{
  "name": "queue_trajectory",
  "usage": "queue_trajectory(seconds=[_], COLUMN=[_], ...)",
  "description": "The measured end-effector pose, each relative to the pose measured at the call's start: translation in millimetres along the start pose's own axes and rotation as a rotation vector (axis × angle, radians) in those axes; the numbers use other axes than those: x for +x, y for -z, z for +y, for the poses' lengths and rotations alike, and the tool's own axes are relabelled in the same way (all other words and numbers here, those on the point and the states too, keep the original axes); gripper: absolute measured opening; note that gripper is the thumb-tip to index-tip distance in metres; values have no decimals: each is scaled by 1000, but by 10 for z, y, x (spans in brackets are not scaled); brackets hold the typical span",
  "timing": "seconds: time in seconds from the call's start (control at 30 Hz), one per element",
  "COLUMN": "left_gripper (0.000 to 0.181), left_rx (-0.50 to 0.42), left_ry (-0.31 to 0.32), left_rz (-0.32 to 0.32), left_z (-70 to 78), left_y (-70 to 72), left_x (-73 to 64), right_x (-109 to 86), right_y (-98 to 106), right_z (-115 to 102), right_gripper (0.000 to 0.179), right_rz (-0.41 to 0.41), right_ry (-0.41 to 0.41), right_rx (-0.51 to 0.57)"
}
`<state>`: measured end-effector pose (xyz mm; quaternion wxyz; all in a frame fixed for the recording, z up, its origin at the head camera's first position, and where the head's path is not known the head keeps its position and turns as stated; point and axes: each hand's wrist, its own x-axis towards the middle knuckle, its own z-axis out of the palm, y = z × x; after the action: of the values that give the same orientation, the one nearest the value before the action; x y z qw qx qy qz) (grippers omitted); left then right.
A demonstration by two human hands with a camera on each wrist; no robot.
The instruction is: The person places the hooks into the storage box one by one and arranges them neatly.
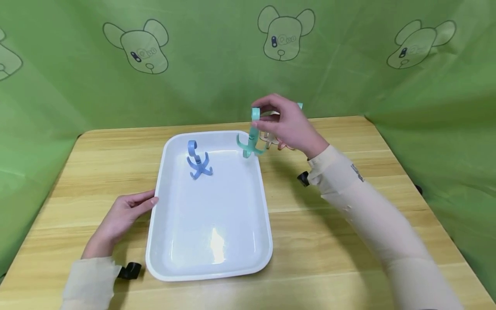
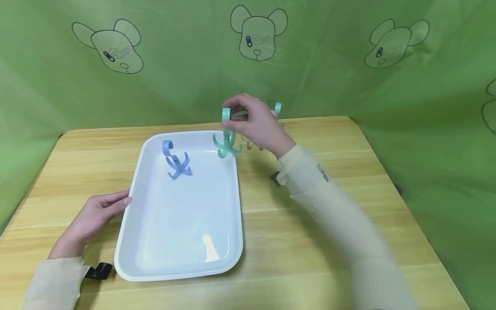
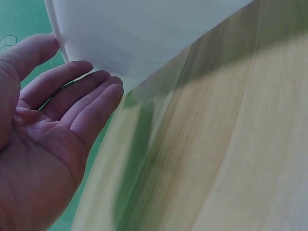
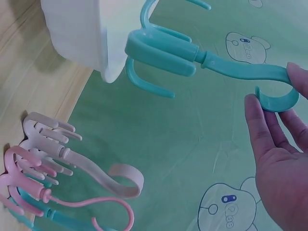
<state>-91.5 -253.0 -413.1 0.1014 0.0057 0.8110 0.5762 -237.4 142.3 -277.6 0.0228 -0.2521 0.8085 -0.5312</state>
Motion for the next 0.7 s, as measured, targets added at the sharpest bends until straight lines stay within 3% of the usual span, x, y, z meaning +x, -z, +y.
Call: queue_trajectory(seconds=[0.13, 0.33, 0.57, 0.7], left_gripper=[52, 52, 53, 53], left_rx=[-13, -21, -17, -16], left_ry=[5, 7, 5, 1], left_rz=[-2, -6, -10, -8], left_z=[-7, -2, -10, -19], left_y=[-4, 1, 7, 2], left_x=[0, 4, -6, 5], right_x=[59, 103, 163, 179], right_y=[-51, -164, -329, -402], right_z=[-3, 17, 145, 226], right_gripper=[38, 40, 38, 38], right_rz=[-3, -33, -64, -87], right_ry=[29, 10, 20, 17], right_rx=[-25, -41, 12, -11])
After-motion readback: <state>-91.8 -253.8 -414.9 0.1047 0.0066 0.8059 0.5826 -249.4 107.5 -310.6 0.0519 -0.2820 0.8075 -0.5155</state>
